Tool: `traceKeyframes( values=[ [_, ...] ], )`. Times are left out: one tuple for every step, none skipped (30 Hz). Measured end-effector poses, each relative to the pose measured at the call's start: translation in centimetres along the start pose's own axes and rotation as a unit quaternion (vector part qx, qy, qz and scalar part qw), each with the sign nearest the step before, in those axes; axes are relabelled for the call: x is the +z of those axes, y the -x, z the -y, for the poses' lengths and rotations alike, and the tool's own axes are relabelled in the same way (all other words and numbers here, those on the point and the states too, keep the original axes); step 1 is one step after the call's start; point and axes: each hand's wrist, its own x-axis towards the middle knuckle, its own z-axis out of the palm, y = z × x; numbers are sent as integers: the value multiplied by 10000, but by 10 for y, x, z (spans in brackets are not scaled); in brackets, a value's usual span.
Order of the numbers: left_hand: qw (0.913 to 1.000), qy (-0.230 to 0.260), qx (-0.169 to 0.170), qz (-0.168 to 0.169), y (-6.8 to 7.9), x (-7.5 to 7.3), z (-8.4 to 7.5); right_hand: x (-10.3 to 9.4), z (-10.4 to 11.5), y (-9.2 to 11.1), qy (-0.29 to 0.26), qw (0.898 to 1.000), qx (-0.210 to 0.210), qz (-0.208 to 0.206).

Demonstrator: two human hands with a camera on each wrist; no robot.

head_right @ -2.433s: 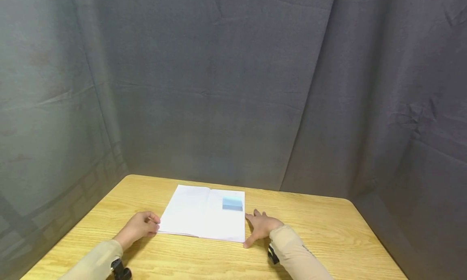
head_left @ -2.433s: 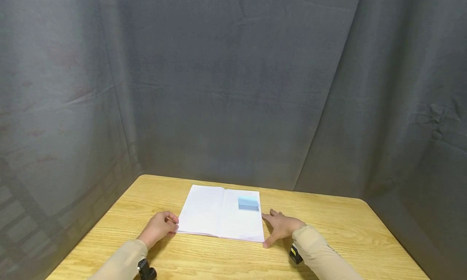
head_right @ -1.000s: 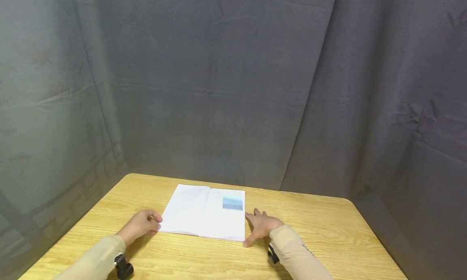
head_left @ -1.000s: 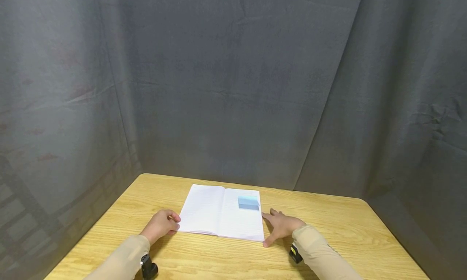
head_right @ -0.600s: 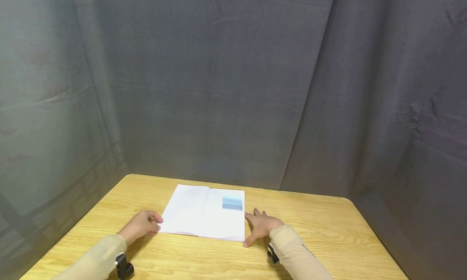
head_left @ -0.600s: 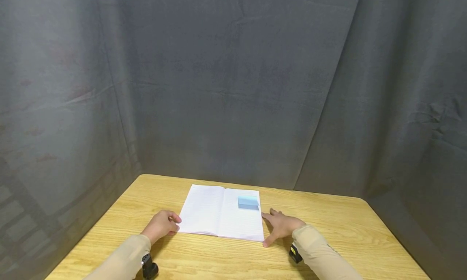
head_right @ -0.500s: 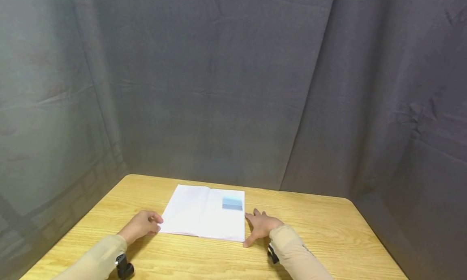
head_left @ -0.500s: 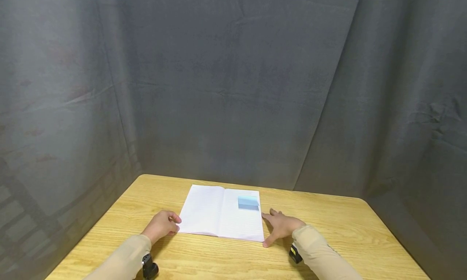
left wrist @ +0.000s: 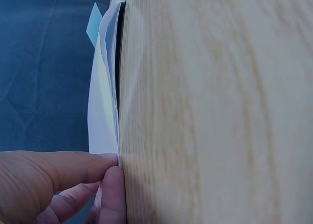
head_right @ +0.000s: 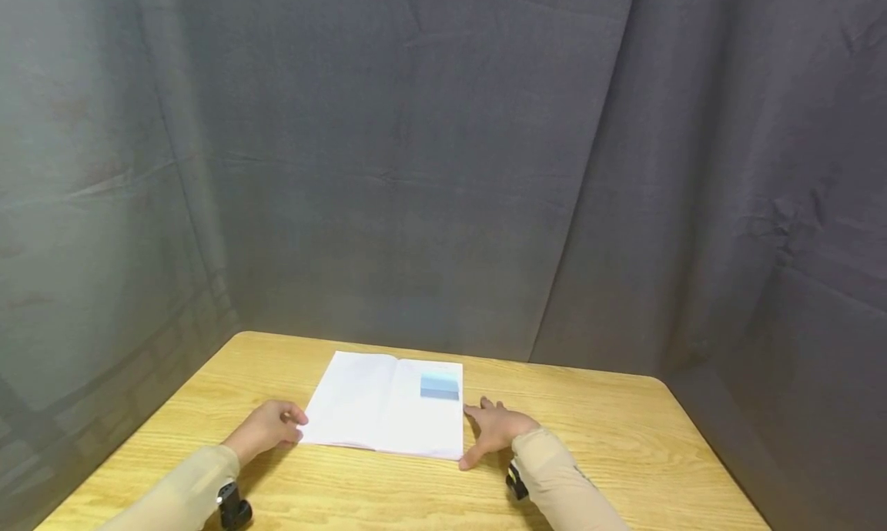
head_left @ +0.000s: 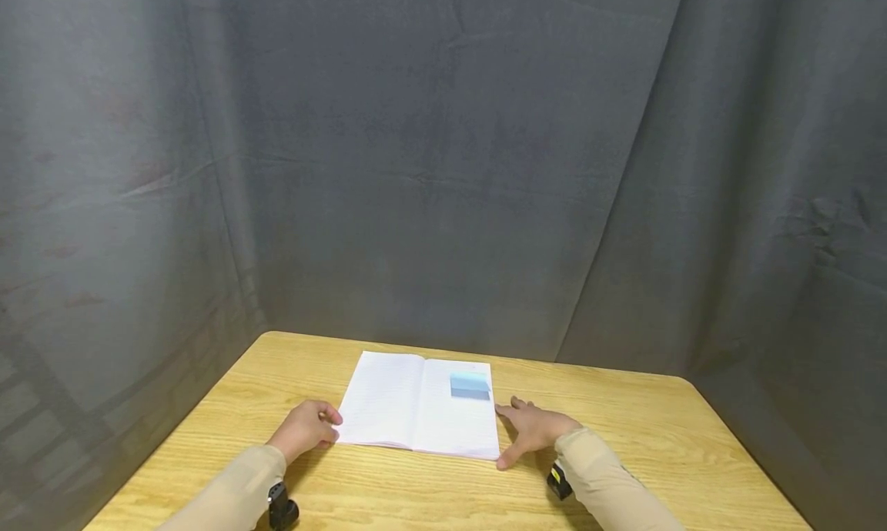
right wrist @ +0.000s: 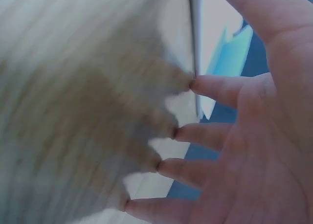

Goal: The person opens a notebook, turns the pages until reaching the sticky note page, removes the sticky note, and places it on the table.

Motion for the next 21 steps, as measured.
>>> traceKeyframes(
  values=[
    [10000,2,-6,14,0,0,0,-2,-1,0,-152,9999,-47,26],
    [10000,12,-7,32,0,0,0,-5,-1,0,-298,9995,-96,32],
    [10000,26,-29,49,0,0,0,-8,-2,0,-485,9987,-167,23],
    [10000,19,-39,62,0,0,0,-12,-3,-1,-683,9974,-235,-25],
    [10000,15,-52,68,-1,0,0,-16,-4,-2,-834,9959,-324,-100],
    [10000,20,-60,68,-1,0,0,-19,-6,-5,-986,9940,-424,-202],
    [10000,29,-63,71,-1,0,0,-23,-7,-7,-1136,9917,-506,-312],
    [10000,37,-62,67,0,-1,1,-26,-9,-10,-1253,9893,-596,-440],
    [10000,42,-56,69,0,-1,1,-28,-11,-13,-1391,9863,-683,-566],
    [10000,39,-39,64,0,-1,1,-30,-13,-17,-1546,9830,-726,-670],
    [10000,56,-37,57,0,-1,1,-31,-14,-21,-1705,9792,-808,-746],
    [10000,55,-21,64,1,-1,0,-32,-16,-25,-1859,9755,-862,-801],
    [10000,56,-17,63,1,-1,0,-32,-18,-28,-2027,9716,-894,-837],
    [10000,49,-14,62,1,-1,0,-32,-19,-32,-2172,9678,-940,-861],
    [10000,41,-16,62,1,-1,0,-31,-21,-36,-2312,9642,-960,-876],
    [10000,38,-24,54,1,-1,-1,-29,-22,-39,-2447,9607,-972,-882],
    [10000,35,-16,57,1,-1,-1,-27,-23,-42,-2554,9575,-986,-911],
    [10000,26,-5,64,1,-1,-1,-25,-25,-46,-2654,9546,-953,-956],
    [10000,31,-7,57,1,-1,-1,-22,-25,-49,-2811,9502,-901,-1002],
    [10000,25,2,61,1,-1,-1,-20,-26,-52,-2938,9462,-852,-1054],
    [10000,17,11,68,0,-1,0,-17,-27,-55,-3074,9417,-819,-1094]
  ],
)
